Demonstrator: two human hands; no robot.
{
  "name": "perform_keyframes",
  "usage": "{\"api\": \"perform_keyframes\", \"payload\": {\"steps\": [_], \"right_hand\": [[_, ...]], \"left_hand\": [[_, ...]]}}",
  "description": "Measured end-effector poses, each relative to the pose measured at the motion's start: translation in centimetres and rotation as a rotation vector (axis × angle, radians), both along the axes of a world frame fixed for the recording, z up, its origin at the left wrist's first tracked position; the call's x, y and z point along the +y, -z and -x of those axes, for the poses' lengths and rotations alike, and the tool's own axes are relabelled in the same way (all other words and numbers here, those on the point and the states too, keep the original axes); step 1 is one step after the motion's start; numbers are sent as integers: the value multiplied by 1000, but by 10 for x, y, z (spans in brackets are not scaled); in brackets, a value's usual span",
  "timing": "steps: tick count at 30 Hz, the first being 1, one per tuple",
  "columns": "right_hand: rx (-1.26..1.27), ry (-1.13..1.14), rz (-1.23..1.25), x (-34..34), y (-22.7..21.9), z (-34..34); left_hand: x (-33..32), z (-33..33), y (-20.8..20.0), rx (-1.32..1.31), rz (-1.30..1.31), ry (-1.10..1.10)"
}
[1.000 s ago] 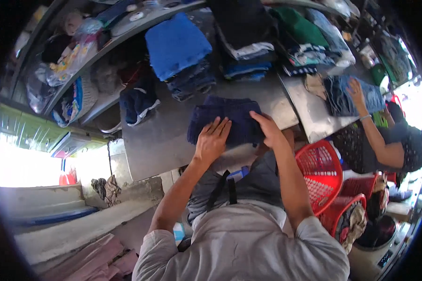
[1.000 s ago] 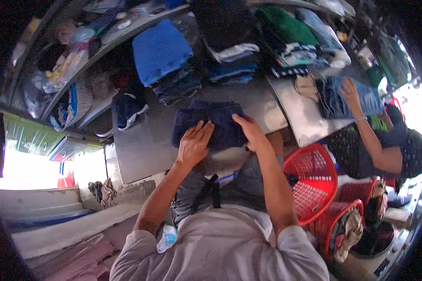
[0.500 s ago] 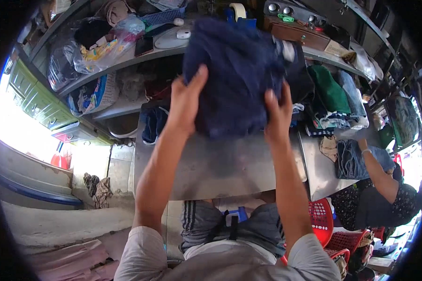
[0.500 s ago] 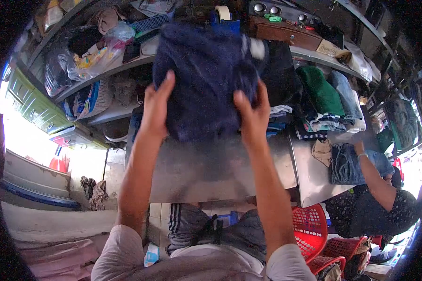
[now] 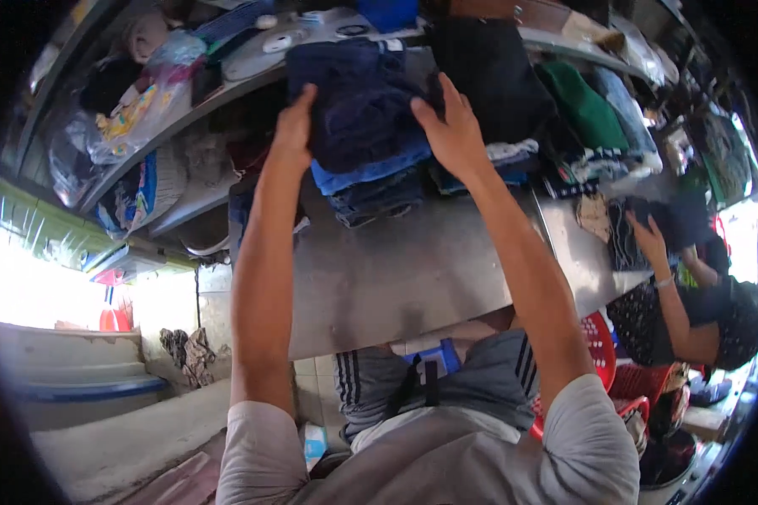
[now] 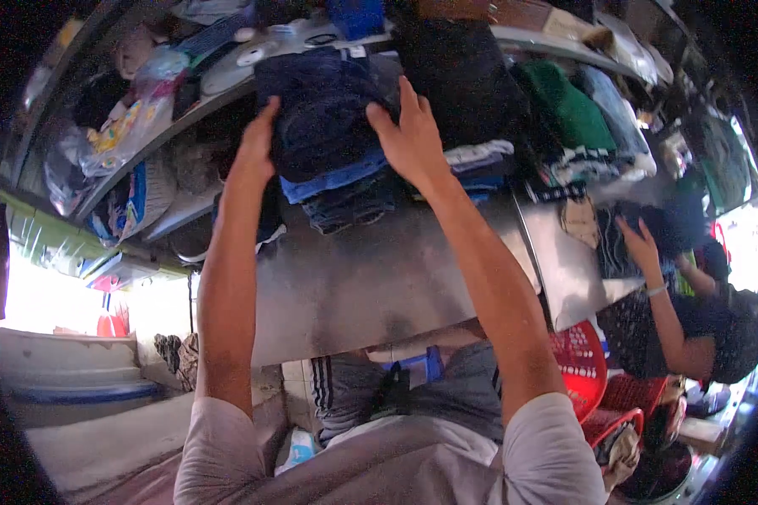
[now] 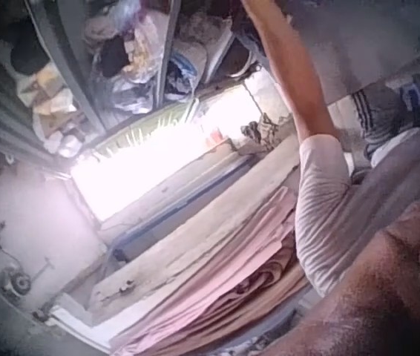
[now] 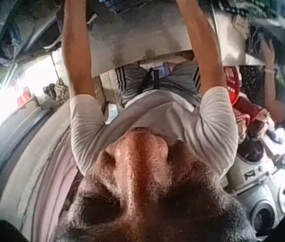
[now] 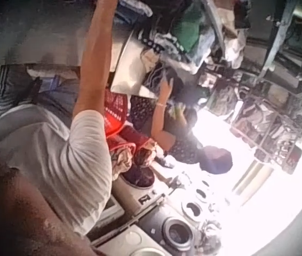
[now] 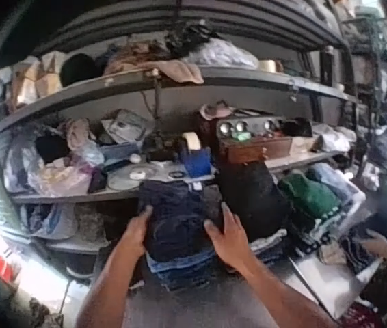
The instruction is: Folding various laundry items on a metal table at a laundry shop.
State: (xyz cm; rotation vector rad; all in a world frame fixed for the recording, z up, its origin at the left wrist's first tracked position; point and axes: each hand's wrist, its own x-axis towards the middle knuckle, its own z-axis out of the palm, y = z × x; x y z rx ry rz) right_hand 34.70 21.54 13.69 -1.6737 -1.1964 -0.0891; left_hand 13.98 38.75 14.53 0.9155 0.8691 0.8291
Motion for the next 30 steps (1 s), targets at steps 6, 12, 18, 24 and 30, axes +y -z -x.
{"api": "perform_keyframes", "payload": {"steps": [6,12,18,24,30], "right_hand": [[206,180,-151,-284,74,-22],[627,1038,284,-567,248,-11],[676,743,1102,-707,417,27],[561,283,1109,-679,537,37],[379,566,1279,-658,590,7]], "left_hand": [[-102,26,-20,220,-833,-455],[-237,-10,19,346,-1623,-367],[-347,-91,107,291,-1320,686],[-378,-170,164,562,-1457,1080],[-367,-193,179,707,-1675,1013]]}}
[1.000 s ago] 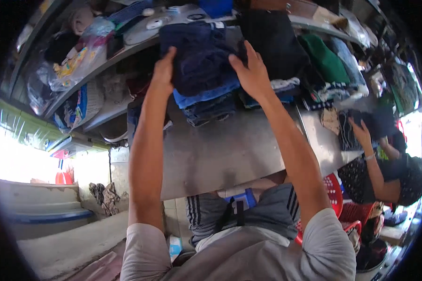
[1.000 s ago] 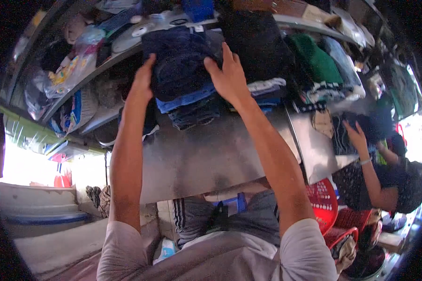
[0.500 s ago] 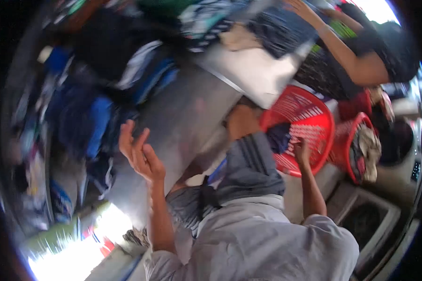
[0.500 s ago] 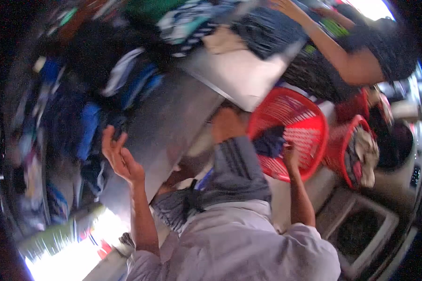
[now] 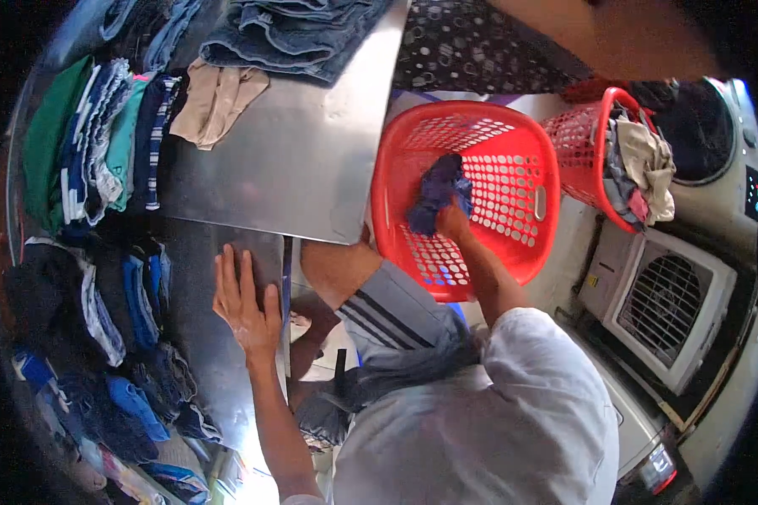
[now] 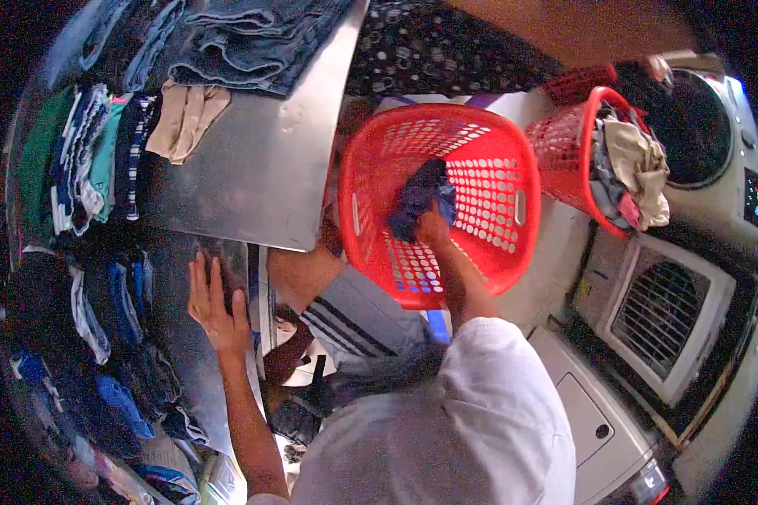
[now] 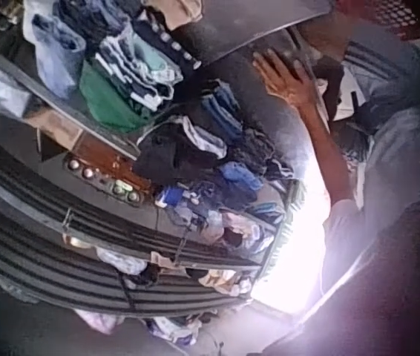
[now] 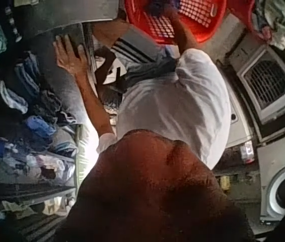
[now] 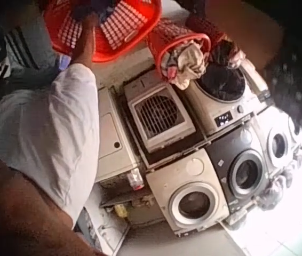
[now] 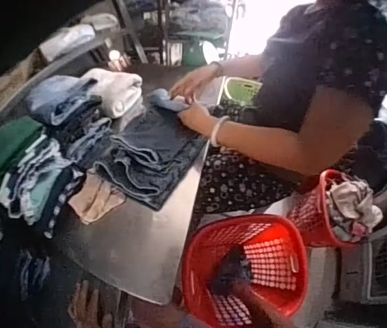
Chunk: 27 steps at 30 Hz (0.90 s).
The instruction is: Folding various laundry items on a metal table at a laundry shop.
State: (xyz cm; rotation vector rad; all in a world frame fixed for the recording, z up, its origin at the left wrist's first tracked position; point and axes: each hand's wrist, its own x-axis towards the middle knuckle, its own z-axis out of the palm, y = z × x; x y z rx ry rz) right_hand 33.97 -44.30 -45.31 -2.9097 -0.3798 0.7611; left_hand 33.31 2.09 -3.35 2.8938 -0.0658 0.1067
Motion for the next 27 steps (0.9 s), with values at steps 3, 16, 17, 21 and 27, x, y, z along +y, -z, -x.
{"api": "perform_keyframes", "payload": {"steps": [3,16,17,21,27], "right_hand": [[-122,264,-95,9,33,-18],[171,941,-751,36,-147,-43],[151,1063,-854,35,-195,-59],[83,948,-1480,47,-394,-66],[849,-505,-2279,154,-581,-2]], "left_hand": [[3,2,3,34,-6,-19],[-2,5,-1,23,38,-90],[-1,8,0,11,64,-80],[0,12,7,-89,71,-61],[-16,37,3,121,145,-70]]}}
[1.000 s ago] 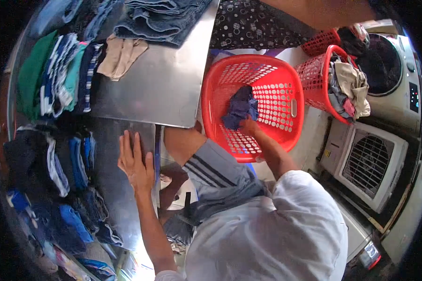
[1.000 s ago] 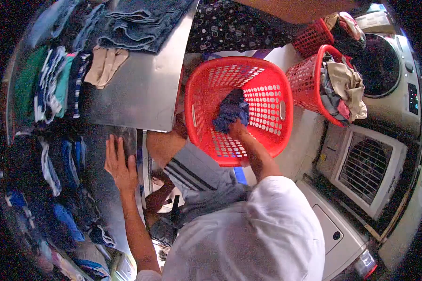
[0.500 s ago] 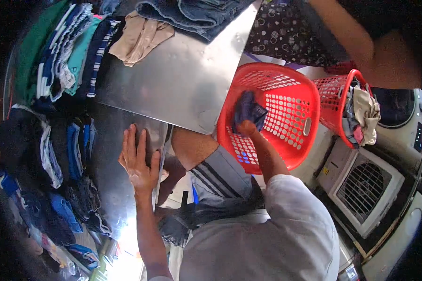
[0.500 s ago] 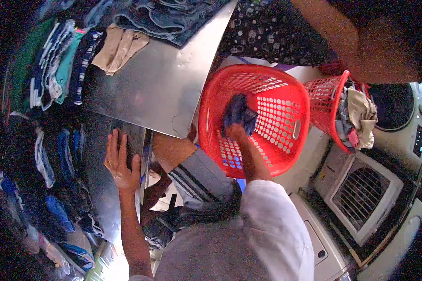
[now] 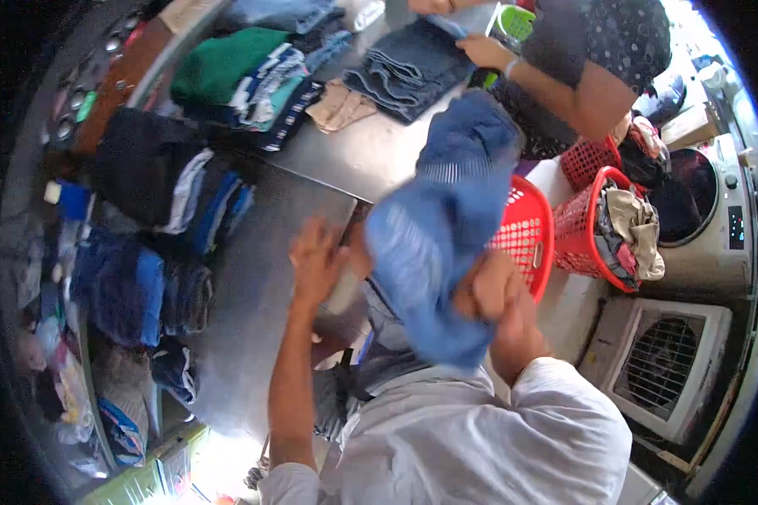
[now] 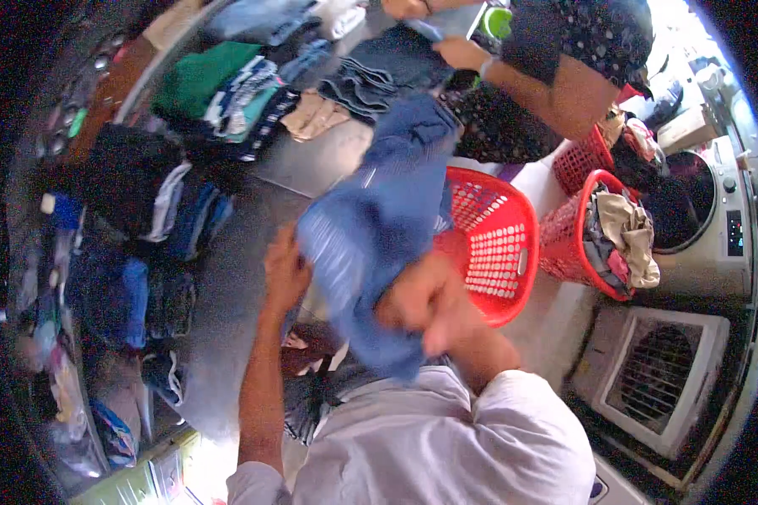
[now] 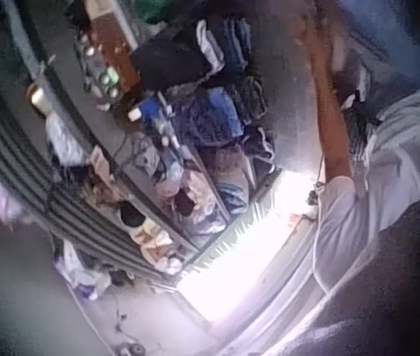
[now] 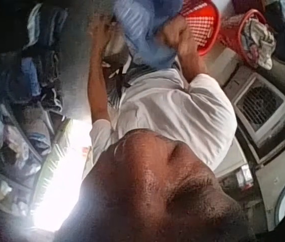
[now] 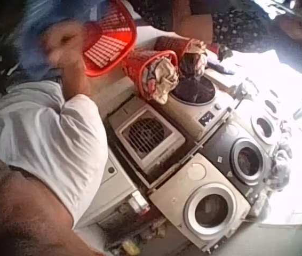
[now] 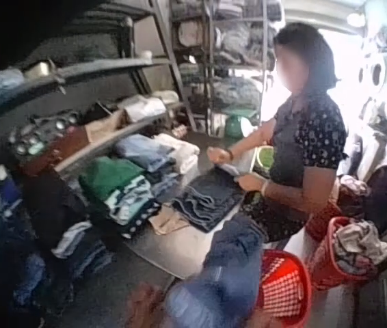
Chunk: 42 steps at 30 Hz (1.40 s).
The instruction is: Folding various laundry items on a metal table at a laundry shop.
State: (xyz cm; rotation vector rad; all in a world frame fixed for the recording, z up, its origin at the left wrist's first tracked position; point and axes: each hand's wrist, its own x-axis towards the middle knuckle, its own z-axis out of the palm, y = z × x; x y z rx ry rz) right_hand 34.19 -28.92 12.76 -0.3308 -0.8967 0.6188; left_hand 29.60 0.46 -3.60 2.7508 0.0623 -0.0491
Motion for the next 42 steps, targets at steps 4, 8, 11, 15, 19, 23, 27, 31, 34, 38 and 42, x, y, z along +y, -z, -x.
{"api": "perform_keyframes", "payload": {"steps": [4,8,11,15,19,23,27,31,34,38,42], "right_hand": [[-243,-598,-146,75,-67,74],[-393,-532,-292,132,-83,97],[-416,-347,-233,144,-77,75],[-534,239,129,153,-76,24],[-895,943,800,179,-65,-23],[-1015,949,1009,192,-12,-36],[-1006,397,1175,173,58,1],[-1337,443,1270,174,119,52],[-1639,573,1250,177,132,61],[-1311,492,1220,183,120,30],[-1606,523,885,213,119,-4]], "left_hand": [[-7,71,-35,-120,609,19],[2,155,-90,-333,1215,-139],[6,213,-122,-600,1429,-191],[8,267,-123,-893,1400,-247],[18,287,-72,-892,980,-771],[20,326,-33,74,314,-1074],[6,348,-27,-420,866,-1071],[19,362,-41,-449,-3,-977],[40,374,-46,-249,-244,-972],[62,388,-44,-285,-198,-1070],[77,379,-70,-339,72,-1023]]}}
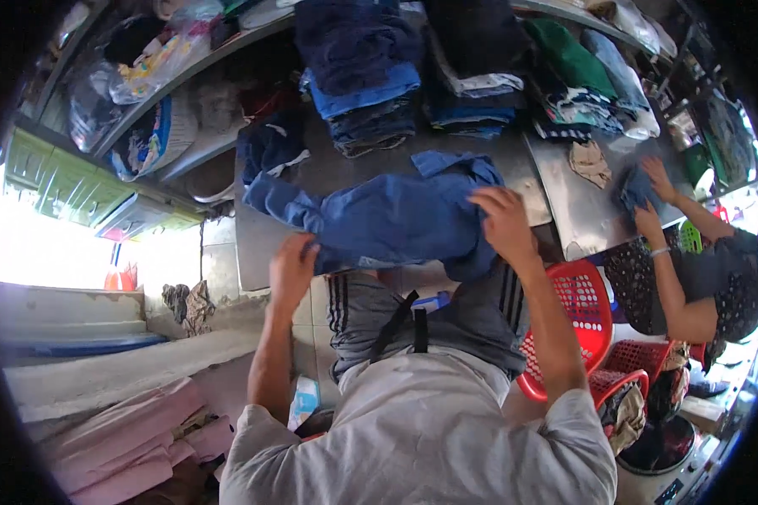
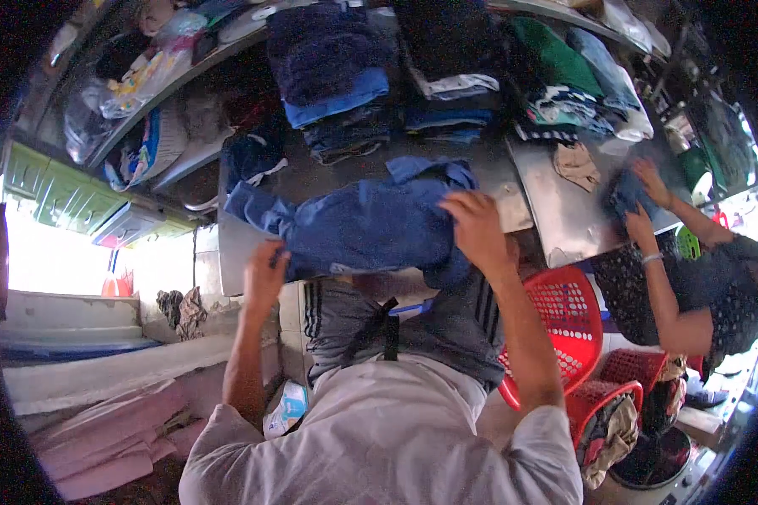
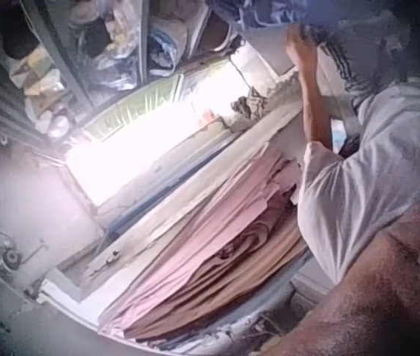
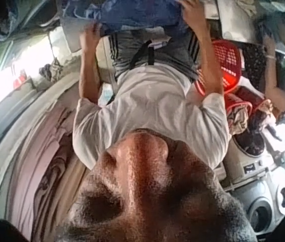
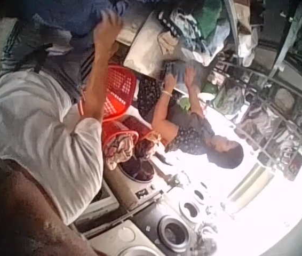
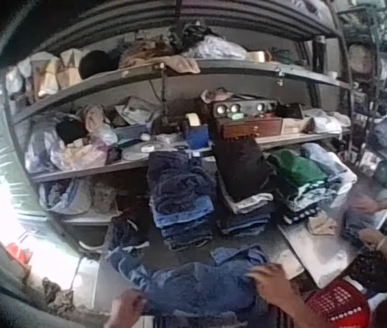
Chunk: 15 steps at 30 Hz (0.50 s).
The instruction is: Folding various laundry items on a metal table at a laundry shop.
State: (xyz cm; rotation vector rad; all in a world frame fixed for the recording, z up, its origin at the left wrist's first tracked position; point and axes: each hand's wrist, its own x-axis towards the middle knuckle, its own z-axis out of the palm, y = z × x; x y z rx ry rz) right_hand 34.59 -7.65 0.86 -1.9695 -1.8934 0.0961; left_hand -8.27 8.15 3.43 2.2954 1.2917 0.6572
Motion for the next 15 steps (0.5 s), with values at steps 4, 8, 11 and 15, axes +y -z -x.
{"api": "perform_keyframes", "payload": {"steps": [4,8,11,15], "right_hand": [[-457,-122,161,33,2,-6],[-308,-103,570,48,-39,-32],[205,15,245,21,-71,-39],[654,167,156,3,-79,-49]], "left_hand": [[17,-9,-87,-443,-130,-83],[44,-21,-158,-1007,50,-107],[83,-19,-169,-1103,15,-238],[150,-44,-118,-406,-378,-426]]}}
